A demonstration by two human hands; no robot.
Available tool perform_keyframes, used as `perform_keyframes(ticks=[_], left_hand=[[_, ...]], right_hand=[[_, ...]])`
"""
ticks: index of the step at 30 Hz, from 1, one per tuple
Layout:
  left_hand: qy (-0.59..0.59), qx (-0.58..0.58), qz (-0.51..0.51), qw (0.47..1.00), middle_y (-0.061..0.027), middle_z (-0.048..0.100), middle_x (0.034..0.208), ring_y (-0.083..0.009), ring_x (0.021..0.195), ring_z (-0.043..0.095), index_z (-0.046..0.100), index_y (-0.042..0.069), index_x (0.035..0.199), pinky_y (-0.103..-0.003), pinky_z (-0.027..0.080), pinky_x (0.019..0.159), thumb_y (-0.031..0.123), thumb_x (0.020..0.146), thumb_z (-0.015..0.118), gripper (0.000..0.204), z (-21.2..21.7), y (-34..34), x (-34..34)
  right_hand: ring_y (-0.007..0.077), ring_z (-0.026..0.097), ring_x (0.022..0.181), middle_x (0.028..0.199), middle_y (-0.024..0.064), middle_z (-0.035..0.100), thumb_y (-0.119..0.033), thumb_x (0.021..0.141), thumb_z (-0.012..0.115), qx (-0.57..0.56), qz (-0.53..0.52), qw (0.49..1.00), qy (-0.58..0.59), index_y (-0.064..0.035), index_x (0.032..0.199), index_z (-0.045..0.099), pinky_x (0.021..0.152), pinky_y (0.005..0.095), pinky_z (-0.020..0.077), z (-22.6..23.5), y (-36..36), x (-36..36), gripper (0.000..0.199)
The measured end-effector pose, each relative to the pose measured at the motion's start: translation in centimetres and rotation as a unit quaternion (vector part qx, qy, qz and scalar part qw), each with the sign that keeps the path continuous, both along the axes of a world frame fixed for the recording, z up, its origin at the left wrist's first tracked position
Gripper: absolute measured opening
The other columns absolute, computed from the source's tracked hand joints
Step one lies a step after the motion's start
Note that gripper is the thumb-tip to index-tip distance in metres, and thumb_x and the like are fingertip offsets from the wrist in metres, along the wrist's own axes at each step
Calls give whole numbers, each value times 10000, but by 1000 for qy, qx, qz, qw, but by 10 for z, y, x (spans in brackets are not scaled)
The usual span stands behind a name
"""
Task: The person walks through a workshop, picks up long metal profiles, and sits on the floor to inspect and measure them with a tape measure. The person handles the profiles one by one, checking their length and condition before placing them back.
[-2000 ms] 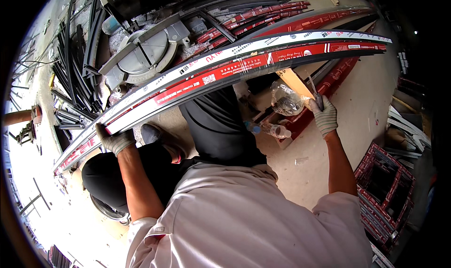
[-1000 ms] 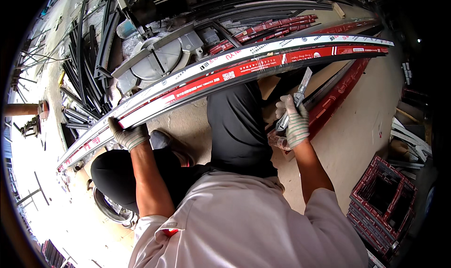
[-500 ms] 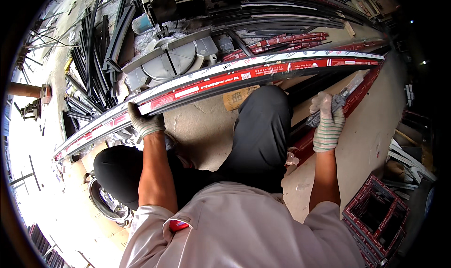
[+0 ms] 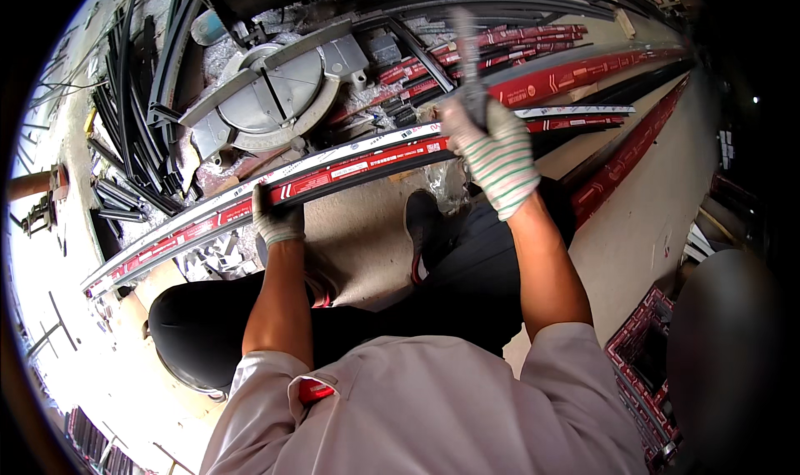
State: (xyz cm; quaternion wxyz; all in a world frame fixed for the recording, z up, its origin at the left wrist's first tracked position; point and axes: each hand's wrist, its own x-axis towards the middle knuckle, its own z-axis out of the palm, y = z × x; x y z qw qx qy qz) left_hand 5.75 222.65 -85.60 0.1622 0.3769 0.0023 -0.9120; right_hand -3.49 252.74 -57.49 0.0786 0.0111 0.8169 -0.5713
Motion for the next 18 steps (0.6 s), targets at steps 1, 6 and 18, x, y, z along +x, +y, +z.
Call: perform_keyframes(ticks=[1, 6, 18], left_hand=[[1, 0, -1, 1000, -105, 678, 1131, -312, 1108, 610, 693, 71, 1031, -565, 433, 1065, 220, 831, 780, 264, -7, 5, -5], [-9, 4, -5, 1000, -115, 661, 1218, -336, 1177, 585, 684, 75, 1109, -592, 399, 1096, 266, 822, 789, 360, -32, 19, -8], [-44, -85, 12, 995, -81, 653, 1201, -330, 1183, 572, 685, 144, 1117, -621, 405, 1065, 452, 879, 724, 392, 9, -2, -13]], right_hand=[[170, 670, 721, 794, 67, 701, -335, 961, 661, 108, 90, 990, 1, -71, 944, 666, 667, 326, 537, -6, 2, -9, 265], [383, 674, 977, 1033, 203, 697, -438, 981, 529, 396, 307, 864, 50, -53, 1078, 628, 890, 467, 528, -29, 22, -33, 410], [407, 647, 917, 954, 187, 694, -301, 929, 622, 596, 370, 701, -124, -73, 1066, 673, 799, 467, 509, -59, 158, -110, 271]])
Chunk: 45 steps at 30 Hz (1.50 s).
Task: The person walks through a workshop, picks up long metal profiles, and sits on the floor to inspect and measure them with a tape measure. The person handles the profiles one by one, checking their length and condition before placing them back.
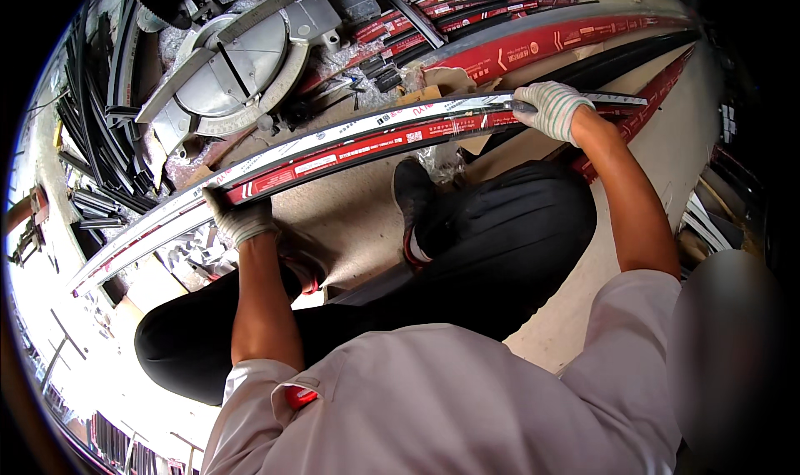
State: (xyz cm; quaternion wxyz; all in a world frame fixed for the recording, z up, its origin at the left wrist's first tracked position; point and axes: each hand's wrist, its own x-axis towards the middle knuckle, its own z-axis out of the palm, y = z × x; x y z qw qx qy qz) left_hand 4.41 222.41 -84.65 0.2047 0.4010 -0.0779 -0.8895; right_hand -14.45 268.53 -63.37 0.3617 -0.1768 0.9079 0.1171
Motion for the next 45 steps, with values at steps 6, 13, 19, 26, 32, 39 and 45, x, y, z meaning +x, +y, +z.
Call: perform_keyframes(ticks=[6, 13, 19, 26, 32, 39, 45], left_hand=[[-13, -35, -9, 999, -84, 651, 1215, -327, 1179, 576, 665, 151, 1174, -628, 408, 1058, 525, 905, 657, 461, 5, -4, 1], [-5, -39, -14, 999, -73, 677, 1171, -317, 1136, 607, 678, 160, 1175, -626, 427, 1042, 515, 902, 665, 448, 2, -6, 0], [-10, -36, -4, 999, -75, 692, 1169, -314, 1123, 625, 701, 145, 1130, -620, 444, 1034, 507, 871, 700, 445, 2, -6, 3], [16, -13, -4, 1000, -65, 689, 1144, -317, 1114, 613, 710, 170, 1101, -654, 414, 1030, 514, 886, 691, 406, -7, -8, 8], [-14, -33, -18, 999, -71, 665, 1191, -331, 1151, 591, 667, 165, 1175, -660, 418, 1027, 542, 875, 684, 482, -2, -5, 7], [-57, -52, -17, 997, -92, 579, 1327, -352, 1247, 522, 601, 169, 1275, -661, 385, 1062, 570, 922, 617, 534, -12, 0, 1], [-34, -43, -18, 998, -146, 534, 1428, -393, 1293, 511, 522, 133, 1404, -649, 375, 1098, 607, 925, 564, 675, -27, 13, -14]], right_hand=[[403, 652, 920, 996, 182, 695, -307, 921, 633, -31, 47, 998, -23, -89, 1119, 680, 816, 474, 517, -21, -7, 7, 298], [386, 664, 960, 1043, 169, 703, -250, 901, 668, 20, 85, 995, -40, -105, 1172, 673, 839, 456, 533, -23, -25, 5, 307], [383, 674, 962, 1038, 168, 713, -239, 907, 669, 83, 76, 992, -60, -118, 1195, 676, 850, 449, 540, -11, -10, 0, 312], [369, 670, 1038, 1097, 174, 709, -201, 889, 684, 184, 77, 979, -51, -60, 1134, 706, 912, 431, 539, 2, 36, -17, 284], [355, 676, 1051, 1108, 170, 711, -168, 890, 658, 266, 58, 962, -21, -88, 1094, 726, 890, 437, 551, 29, 80, -26, 229], [362, 672, 891, 970, 209, 701, -278, 921, 656, -111, -222, 958, 140, -25, 1043, 677, 824, 397, 525, 9, 126, 36, 281], [73, 561, 739, 822, -34, 637, -240, 926, 729, -355, -458, 798, 166, -55, 1041, 687, 716, 256, 497, -71, 113, 122, 222]])
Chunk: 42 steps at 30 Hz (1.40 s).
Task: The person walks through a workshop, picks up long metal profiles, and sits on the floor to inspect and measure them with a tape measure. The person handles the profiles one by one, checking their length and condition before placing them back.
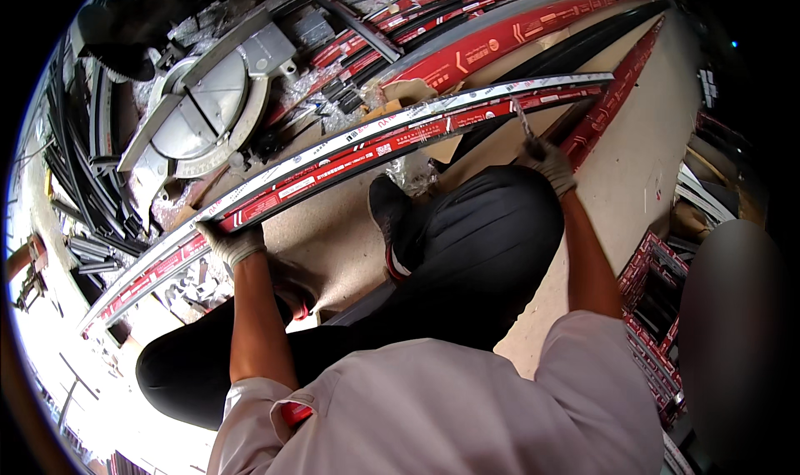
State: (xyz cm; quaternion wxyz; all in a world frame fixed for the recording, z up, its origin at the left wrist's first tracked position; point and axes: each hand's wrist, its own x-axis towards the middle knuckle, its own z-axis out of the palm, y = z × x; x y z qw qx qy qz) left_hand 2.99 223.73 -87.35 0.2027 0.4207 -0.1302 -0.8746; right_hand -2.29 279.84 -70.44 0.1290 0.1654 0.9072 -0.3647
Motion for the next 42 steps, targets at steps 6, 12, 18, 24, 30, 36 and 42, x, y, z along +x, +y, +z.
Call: perform_keyframes(ticks=[6, 12, 18, 24, 30, 36, 42], left_hand=[[102, 101, -39, 989, -141, 543, 1432, -393, 1315, 499, 504, 134, 1427, -655, 352, 1120, 638, 872, 623, 759, -7, 37, -25], [74, 134, -37, 987, -90, 643, 1318, -337, 1257, 558, 646, 137, 1276, -580, 358, 1145, 517, 878, 684, 551, -14, 70, -39], [-31, 213, -30, 976, -74, 646, 1286, -330, 1218, 576, 647, 121, 1229, -565, 445, 1079, 489, 842, 756, 545, -23, 66, -18], [-87, 244, -188, 947, -147, 520, 1447, -339, 1347, 448, 512, 103, 1392, -490, 294, 1199, 491, 827, 784, 738, -51, 36, 13], [-168, 110, -312, 928, -267, 352, 1545, -408, 1416, 382, 289, 38, 1519, -509, 339, 1162, 492, 921, 680, 847, -8, 33, 31], [-129, 27, -387, 912, -260, 416, 1514, -400, 1414, 400, 366, -14, 1477, -500, 360, 1149, 411, 972, 636, 713, 23, 22, 37], [-83, -156, -386, 905, -161, 721, 1107, -255, 958, 717, 630, 22, 1220, -338, 575, 844, 289, 959, 694, 379, 135, 2, 0]], right_hand=[[84, 575, 716, 776, -30, 642, -254, 925, 727, -129, -237, 963, -2, -60, 965, 698, 692, 274, 494, -66, 10, 62, 201], [85, 580, 698, 752, -30, 640, -274, 923, 730, -170, -325, 930, -6, -62, 927, 699, 674, 280, 489, -75, -4, 67, 214], [87, 585, 679, 728, -30, 639, -293, 922, 732, -155, -245, 957, -13, -64, 888, 699, 656, 285, 483, -48, -24, 15, 234], [50, 497, 582, 681, -43, 597, -286, 954, 689, -138, 16, 990, -21, -109, 852, 656, 533, 257, 420, 16, -69, -59, 207], [126, 569, 719, 786, 9, 641, -239, 950, 671, 26, 259, 964, -44, -38, 990, 661, 728, 321, 506, 63, -138, -119, 205], [343, 666, 811, 878, 203, 690, -361, 903, 670, 247, 426, 866, -83, -25, 1068, 683, 765, 414, 519, 97, -245, -149, 374], [318, 706, 880, 960, 196, 722, -388, 880, 676, 217, 443, 866, -78, -31, 1130, 690, 830, 412, 540, 34, -297, -173, 436]])
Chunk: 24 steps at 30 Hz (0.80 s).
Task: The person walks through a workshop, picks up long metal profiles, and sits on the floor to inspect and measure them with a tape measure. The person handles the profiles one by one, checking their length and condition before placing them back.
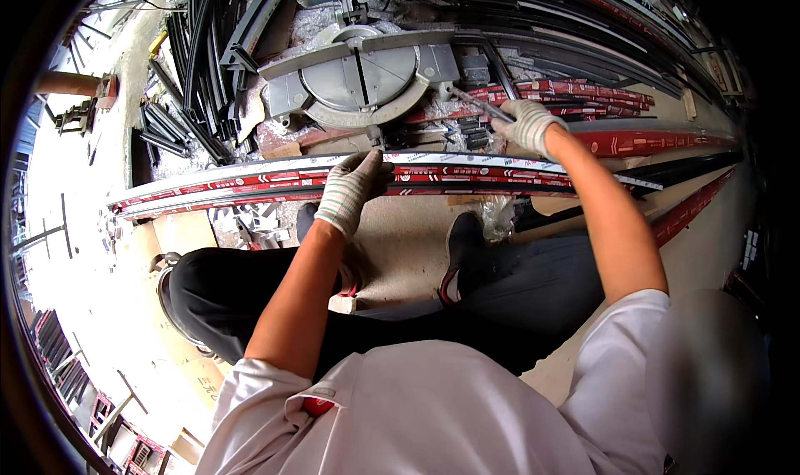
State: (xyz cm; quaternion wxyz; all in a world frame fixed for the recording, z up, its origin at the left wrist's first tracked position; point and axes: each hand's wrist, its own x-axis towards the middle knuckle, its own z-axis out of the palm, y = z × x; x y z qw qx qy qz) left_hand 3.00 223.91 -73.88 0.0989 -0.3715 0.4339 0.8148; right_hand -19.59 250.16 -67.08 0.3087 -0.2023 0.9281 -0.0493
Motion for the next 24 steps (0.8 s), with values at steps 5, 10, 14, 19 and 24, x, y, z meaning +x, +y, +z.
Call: perform_keyframes(ticks=[5, 10, 14, 19, 24], left_hand=[[163, -216, -107, 957, -117, 706, 1139, -171, 1059, 664, 602, -21, 1272, -290, 527, 939, 194, 972, 684, 378, 129, -38, -1], [173, -431, -301, 833, -107, 692, 1123, -163, 1078, 627, 602, -29, 1248, -329, 486, 981, 181, 939, 721, 392, 170, -94, 6], [117, -567, -405, 708, -206, 697, 1091, -295, 1013, 691, 610, -27, 1227, -367, 538, 886, 232, 907, 736, 431, 141, -110, -3], [164, -492, -482, 706, -253, 679, 1016, -399, 922, 682, 604, -37, 1241, -427, 535, 794, 312, 913, 702, 490, 164, -95, -29], [137, -519, -471, 700, -247, 679, 1062, -401, 983, 674, 590, -29, 1275, -435, 532, 835, 325, 913, 692, 517, 168, -102, -33]], right_hand=[[159, 575, 554, 692, 50, 624, -289, 942, 646, -17, -138, 988, -74, -59, 1092, 681, 519, 330, 484, -104, -17, -4, 277], [162, 589, 512, 695, 57, 639, -299, 930, 652, -84, -267, 951, -134, -30, 978, 659, 440, 338, 455, -146, -30, 6, 273], [165, 565, 479, 669, 59, 625, -274, 959, 644, -195, -418, 861, -213, -35, 958, 636, 409, 339, 438, -182, -45, 9, 239], [166, 561, 487, 664, 54, 633, -256, 966, 648, -234, -468, 817, -241, -75, 956, 628, 421, 336, 443, -218, -52, 12, 182], [149, 577, 532, 708, 28, 653, -309, 956, 690, -319, -500, 759, -268, -76, 1002, 637, 452, 327, 444, -227, -79, 9, 243]])
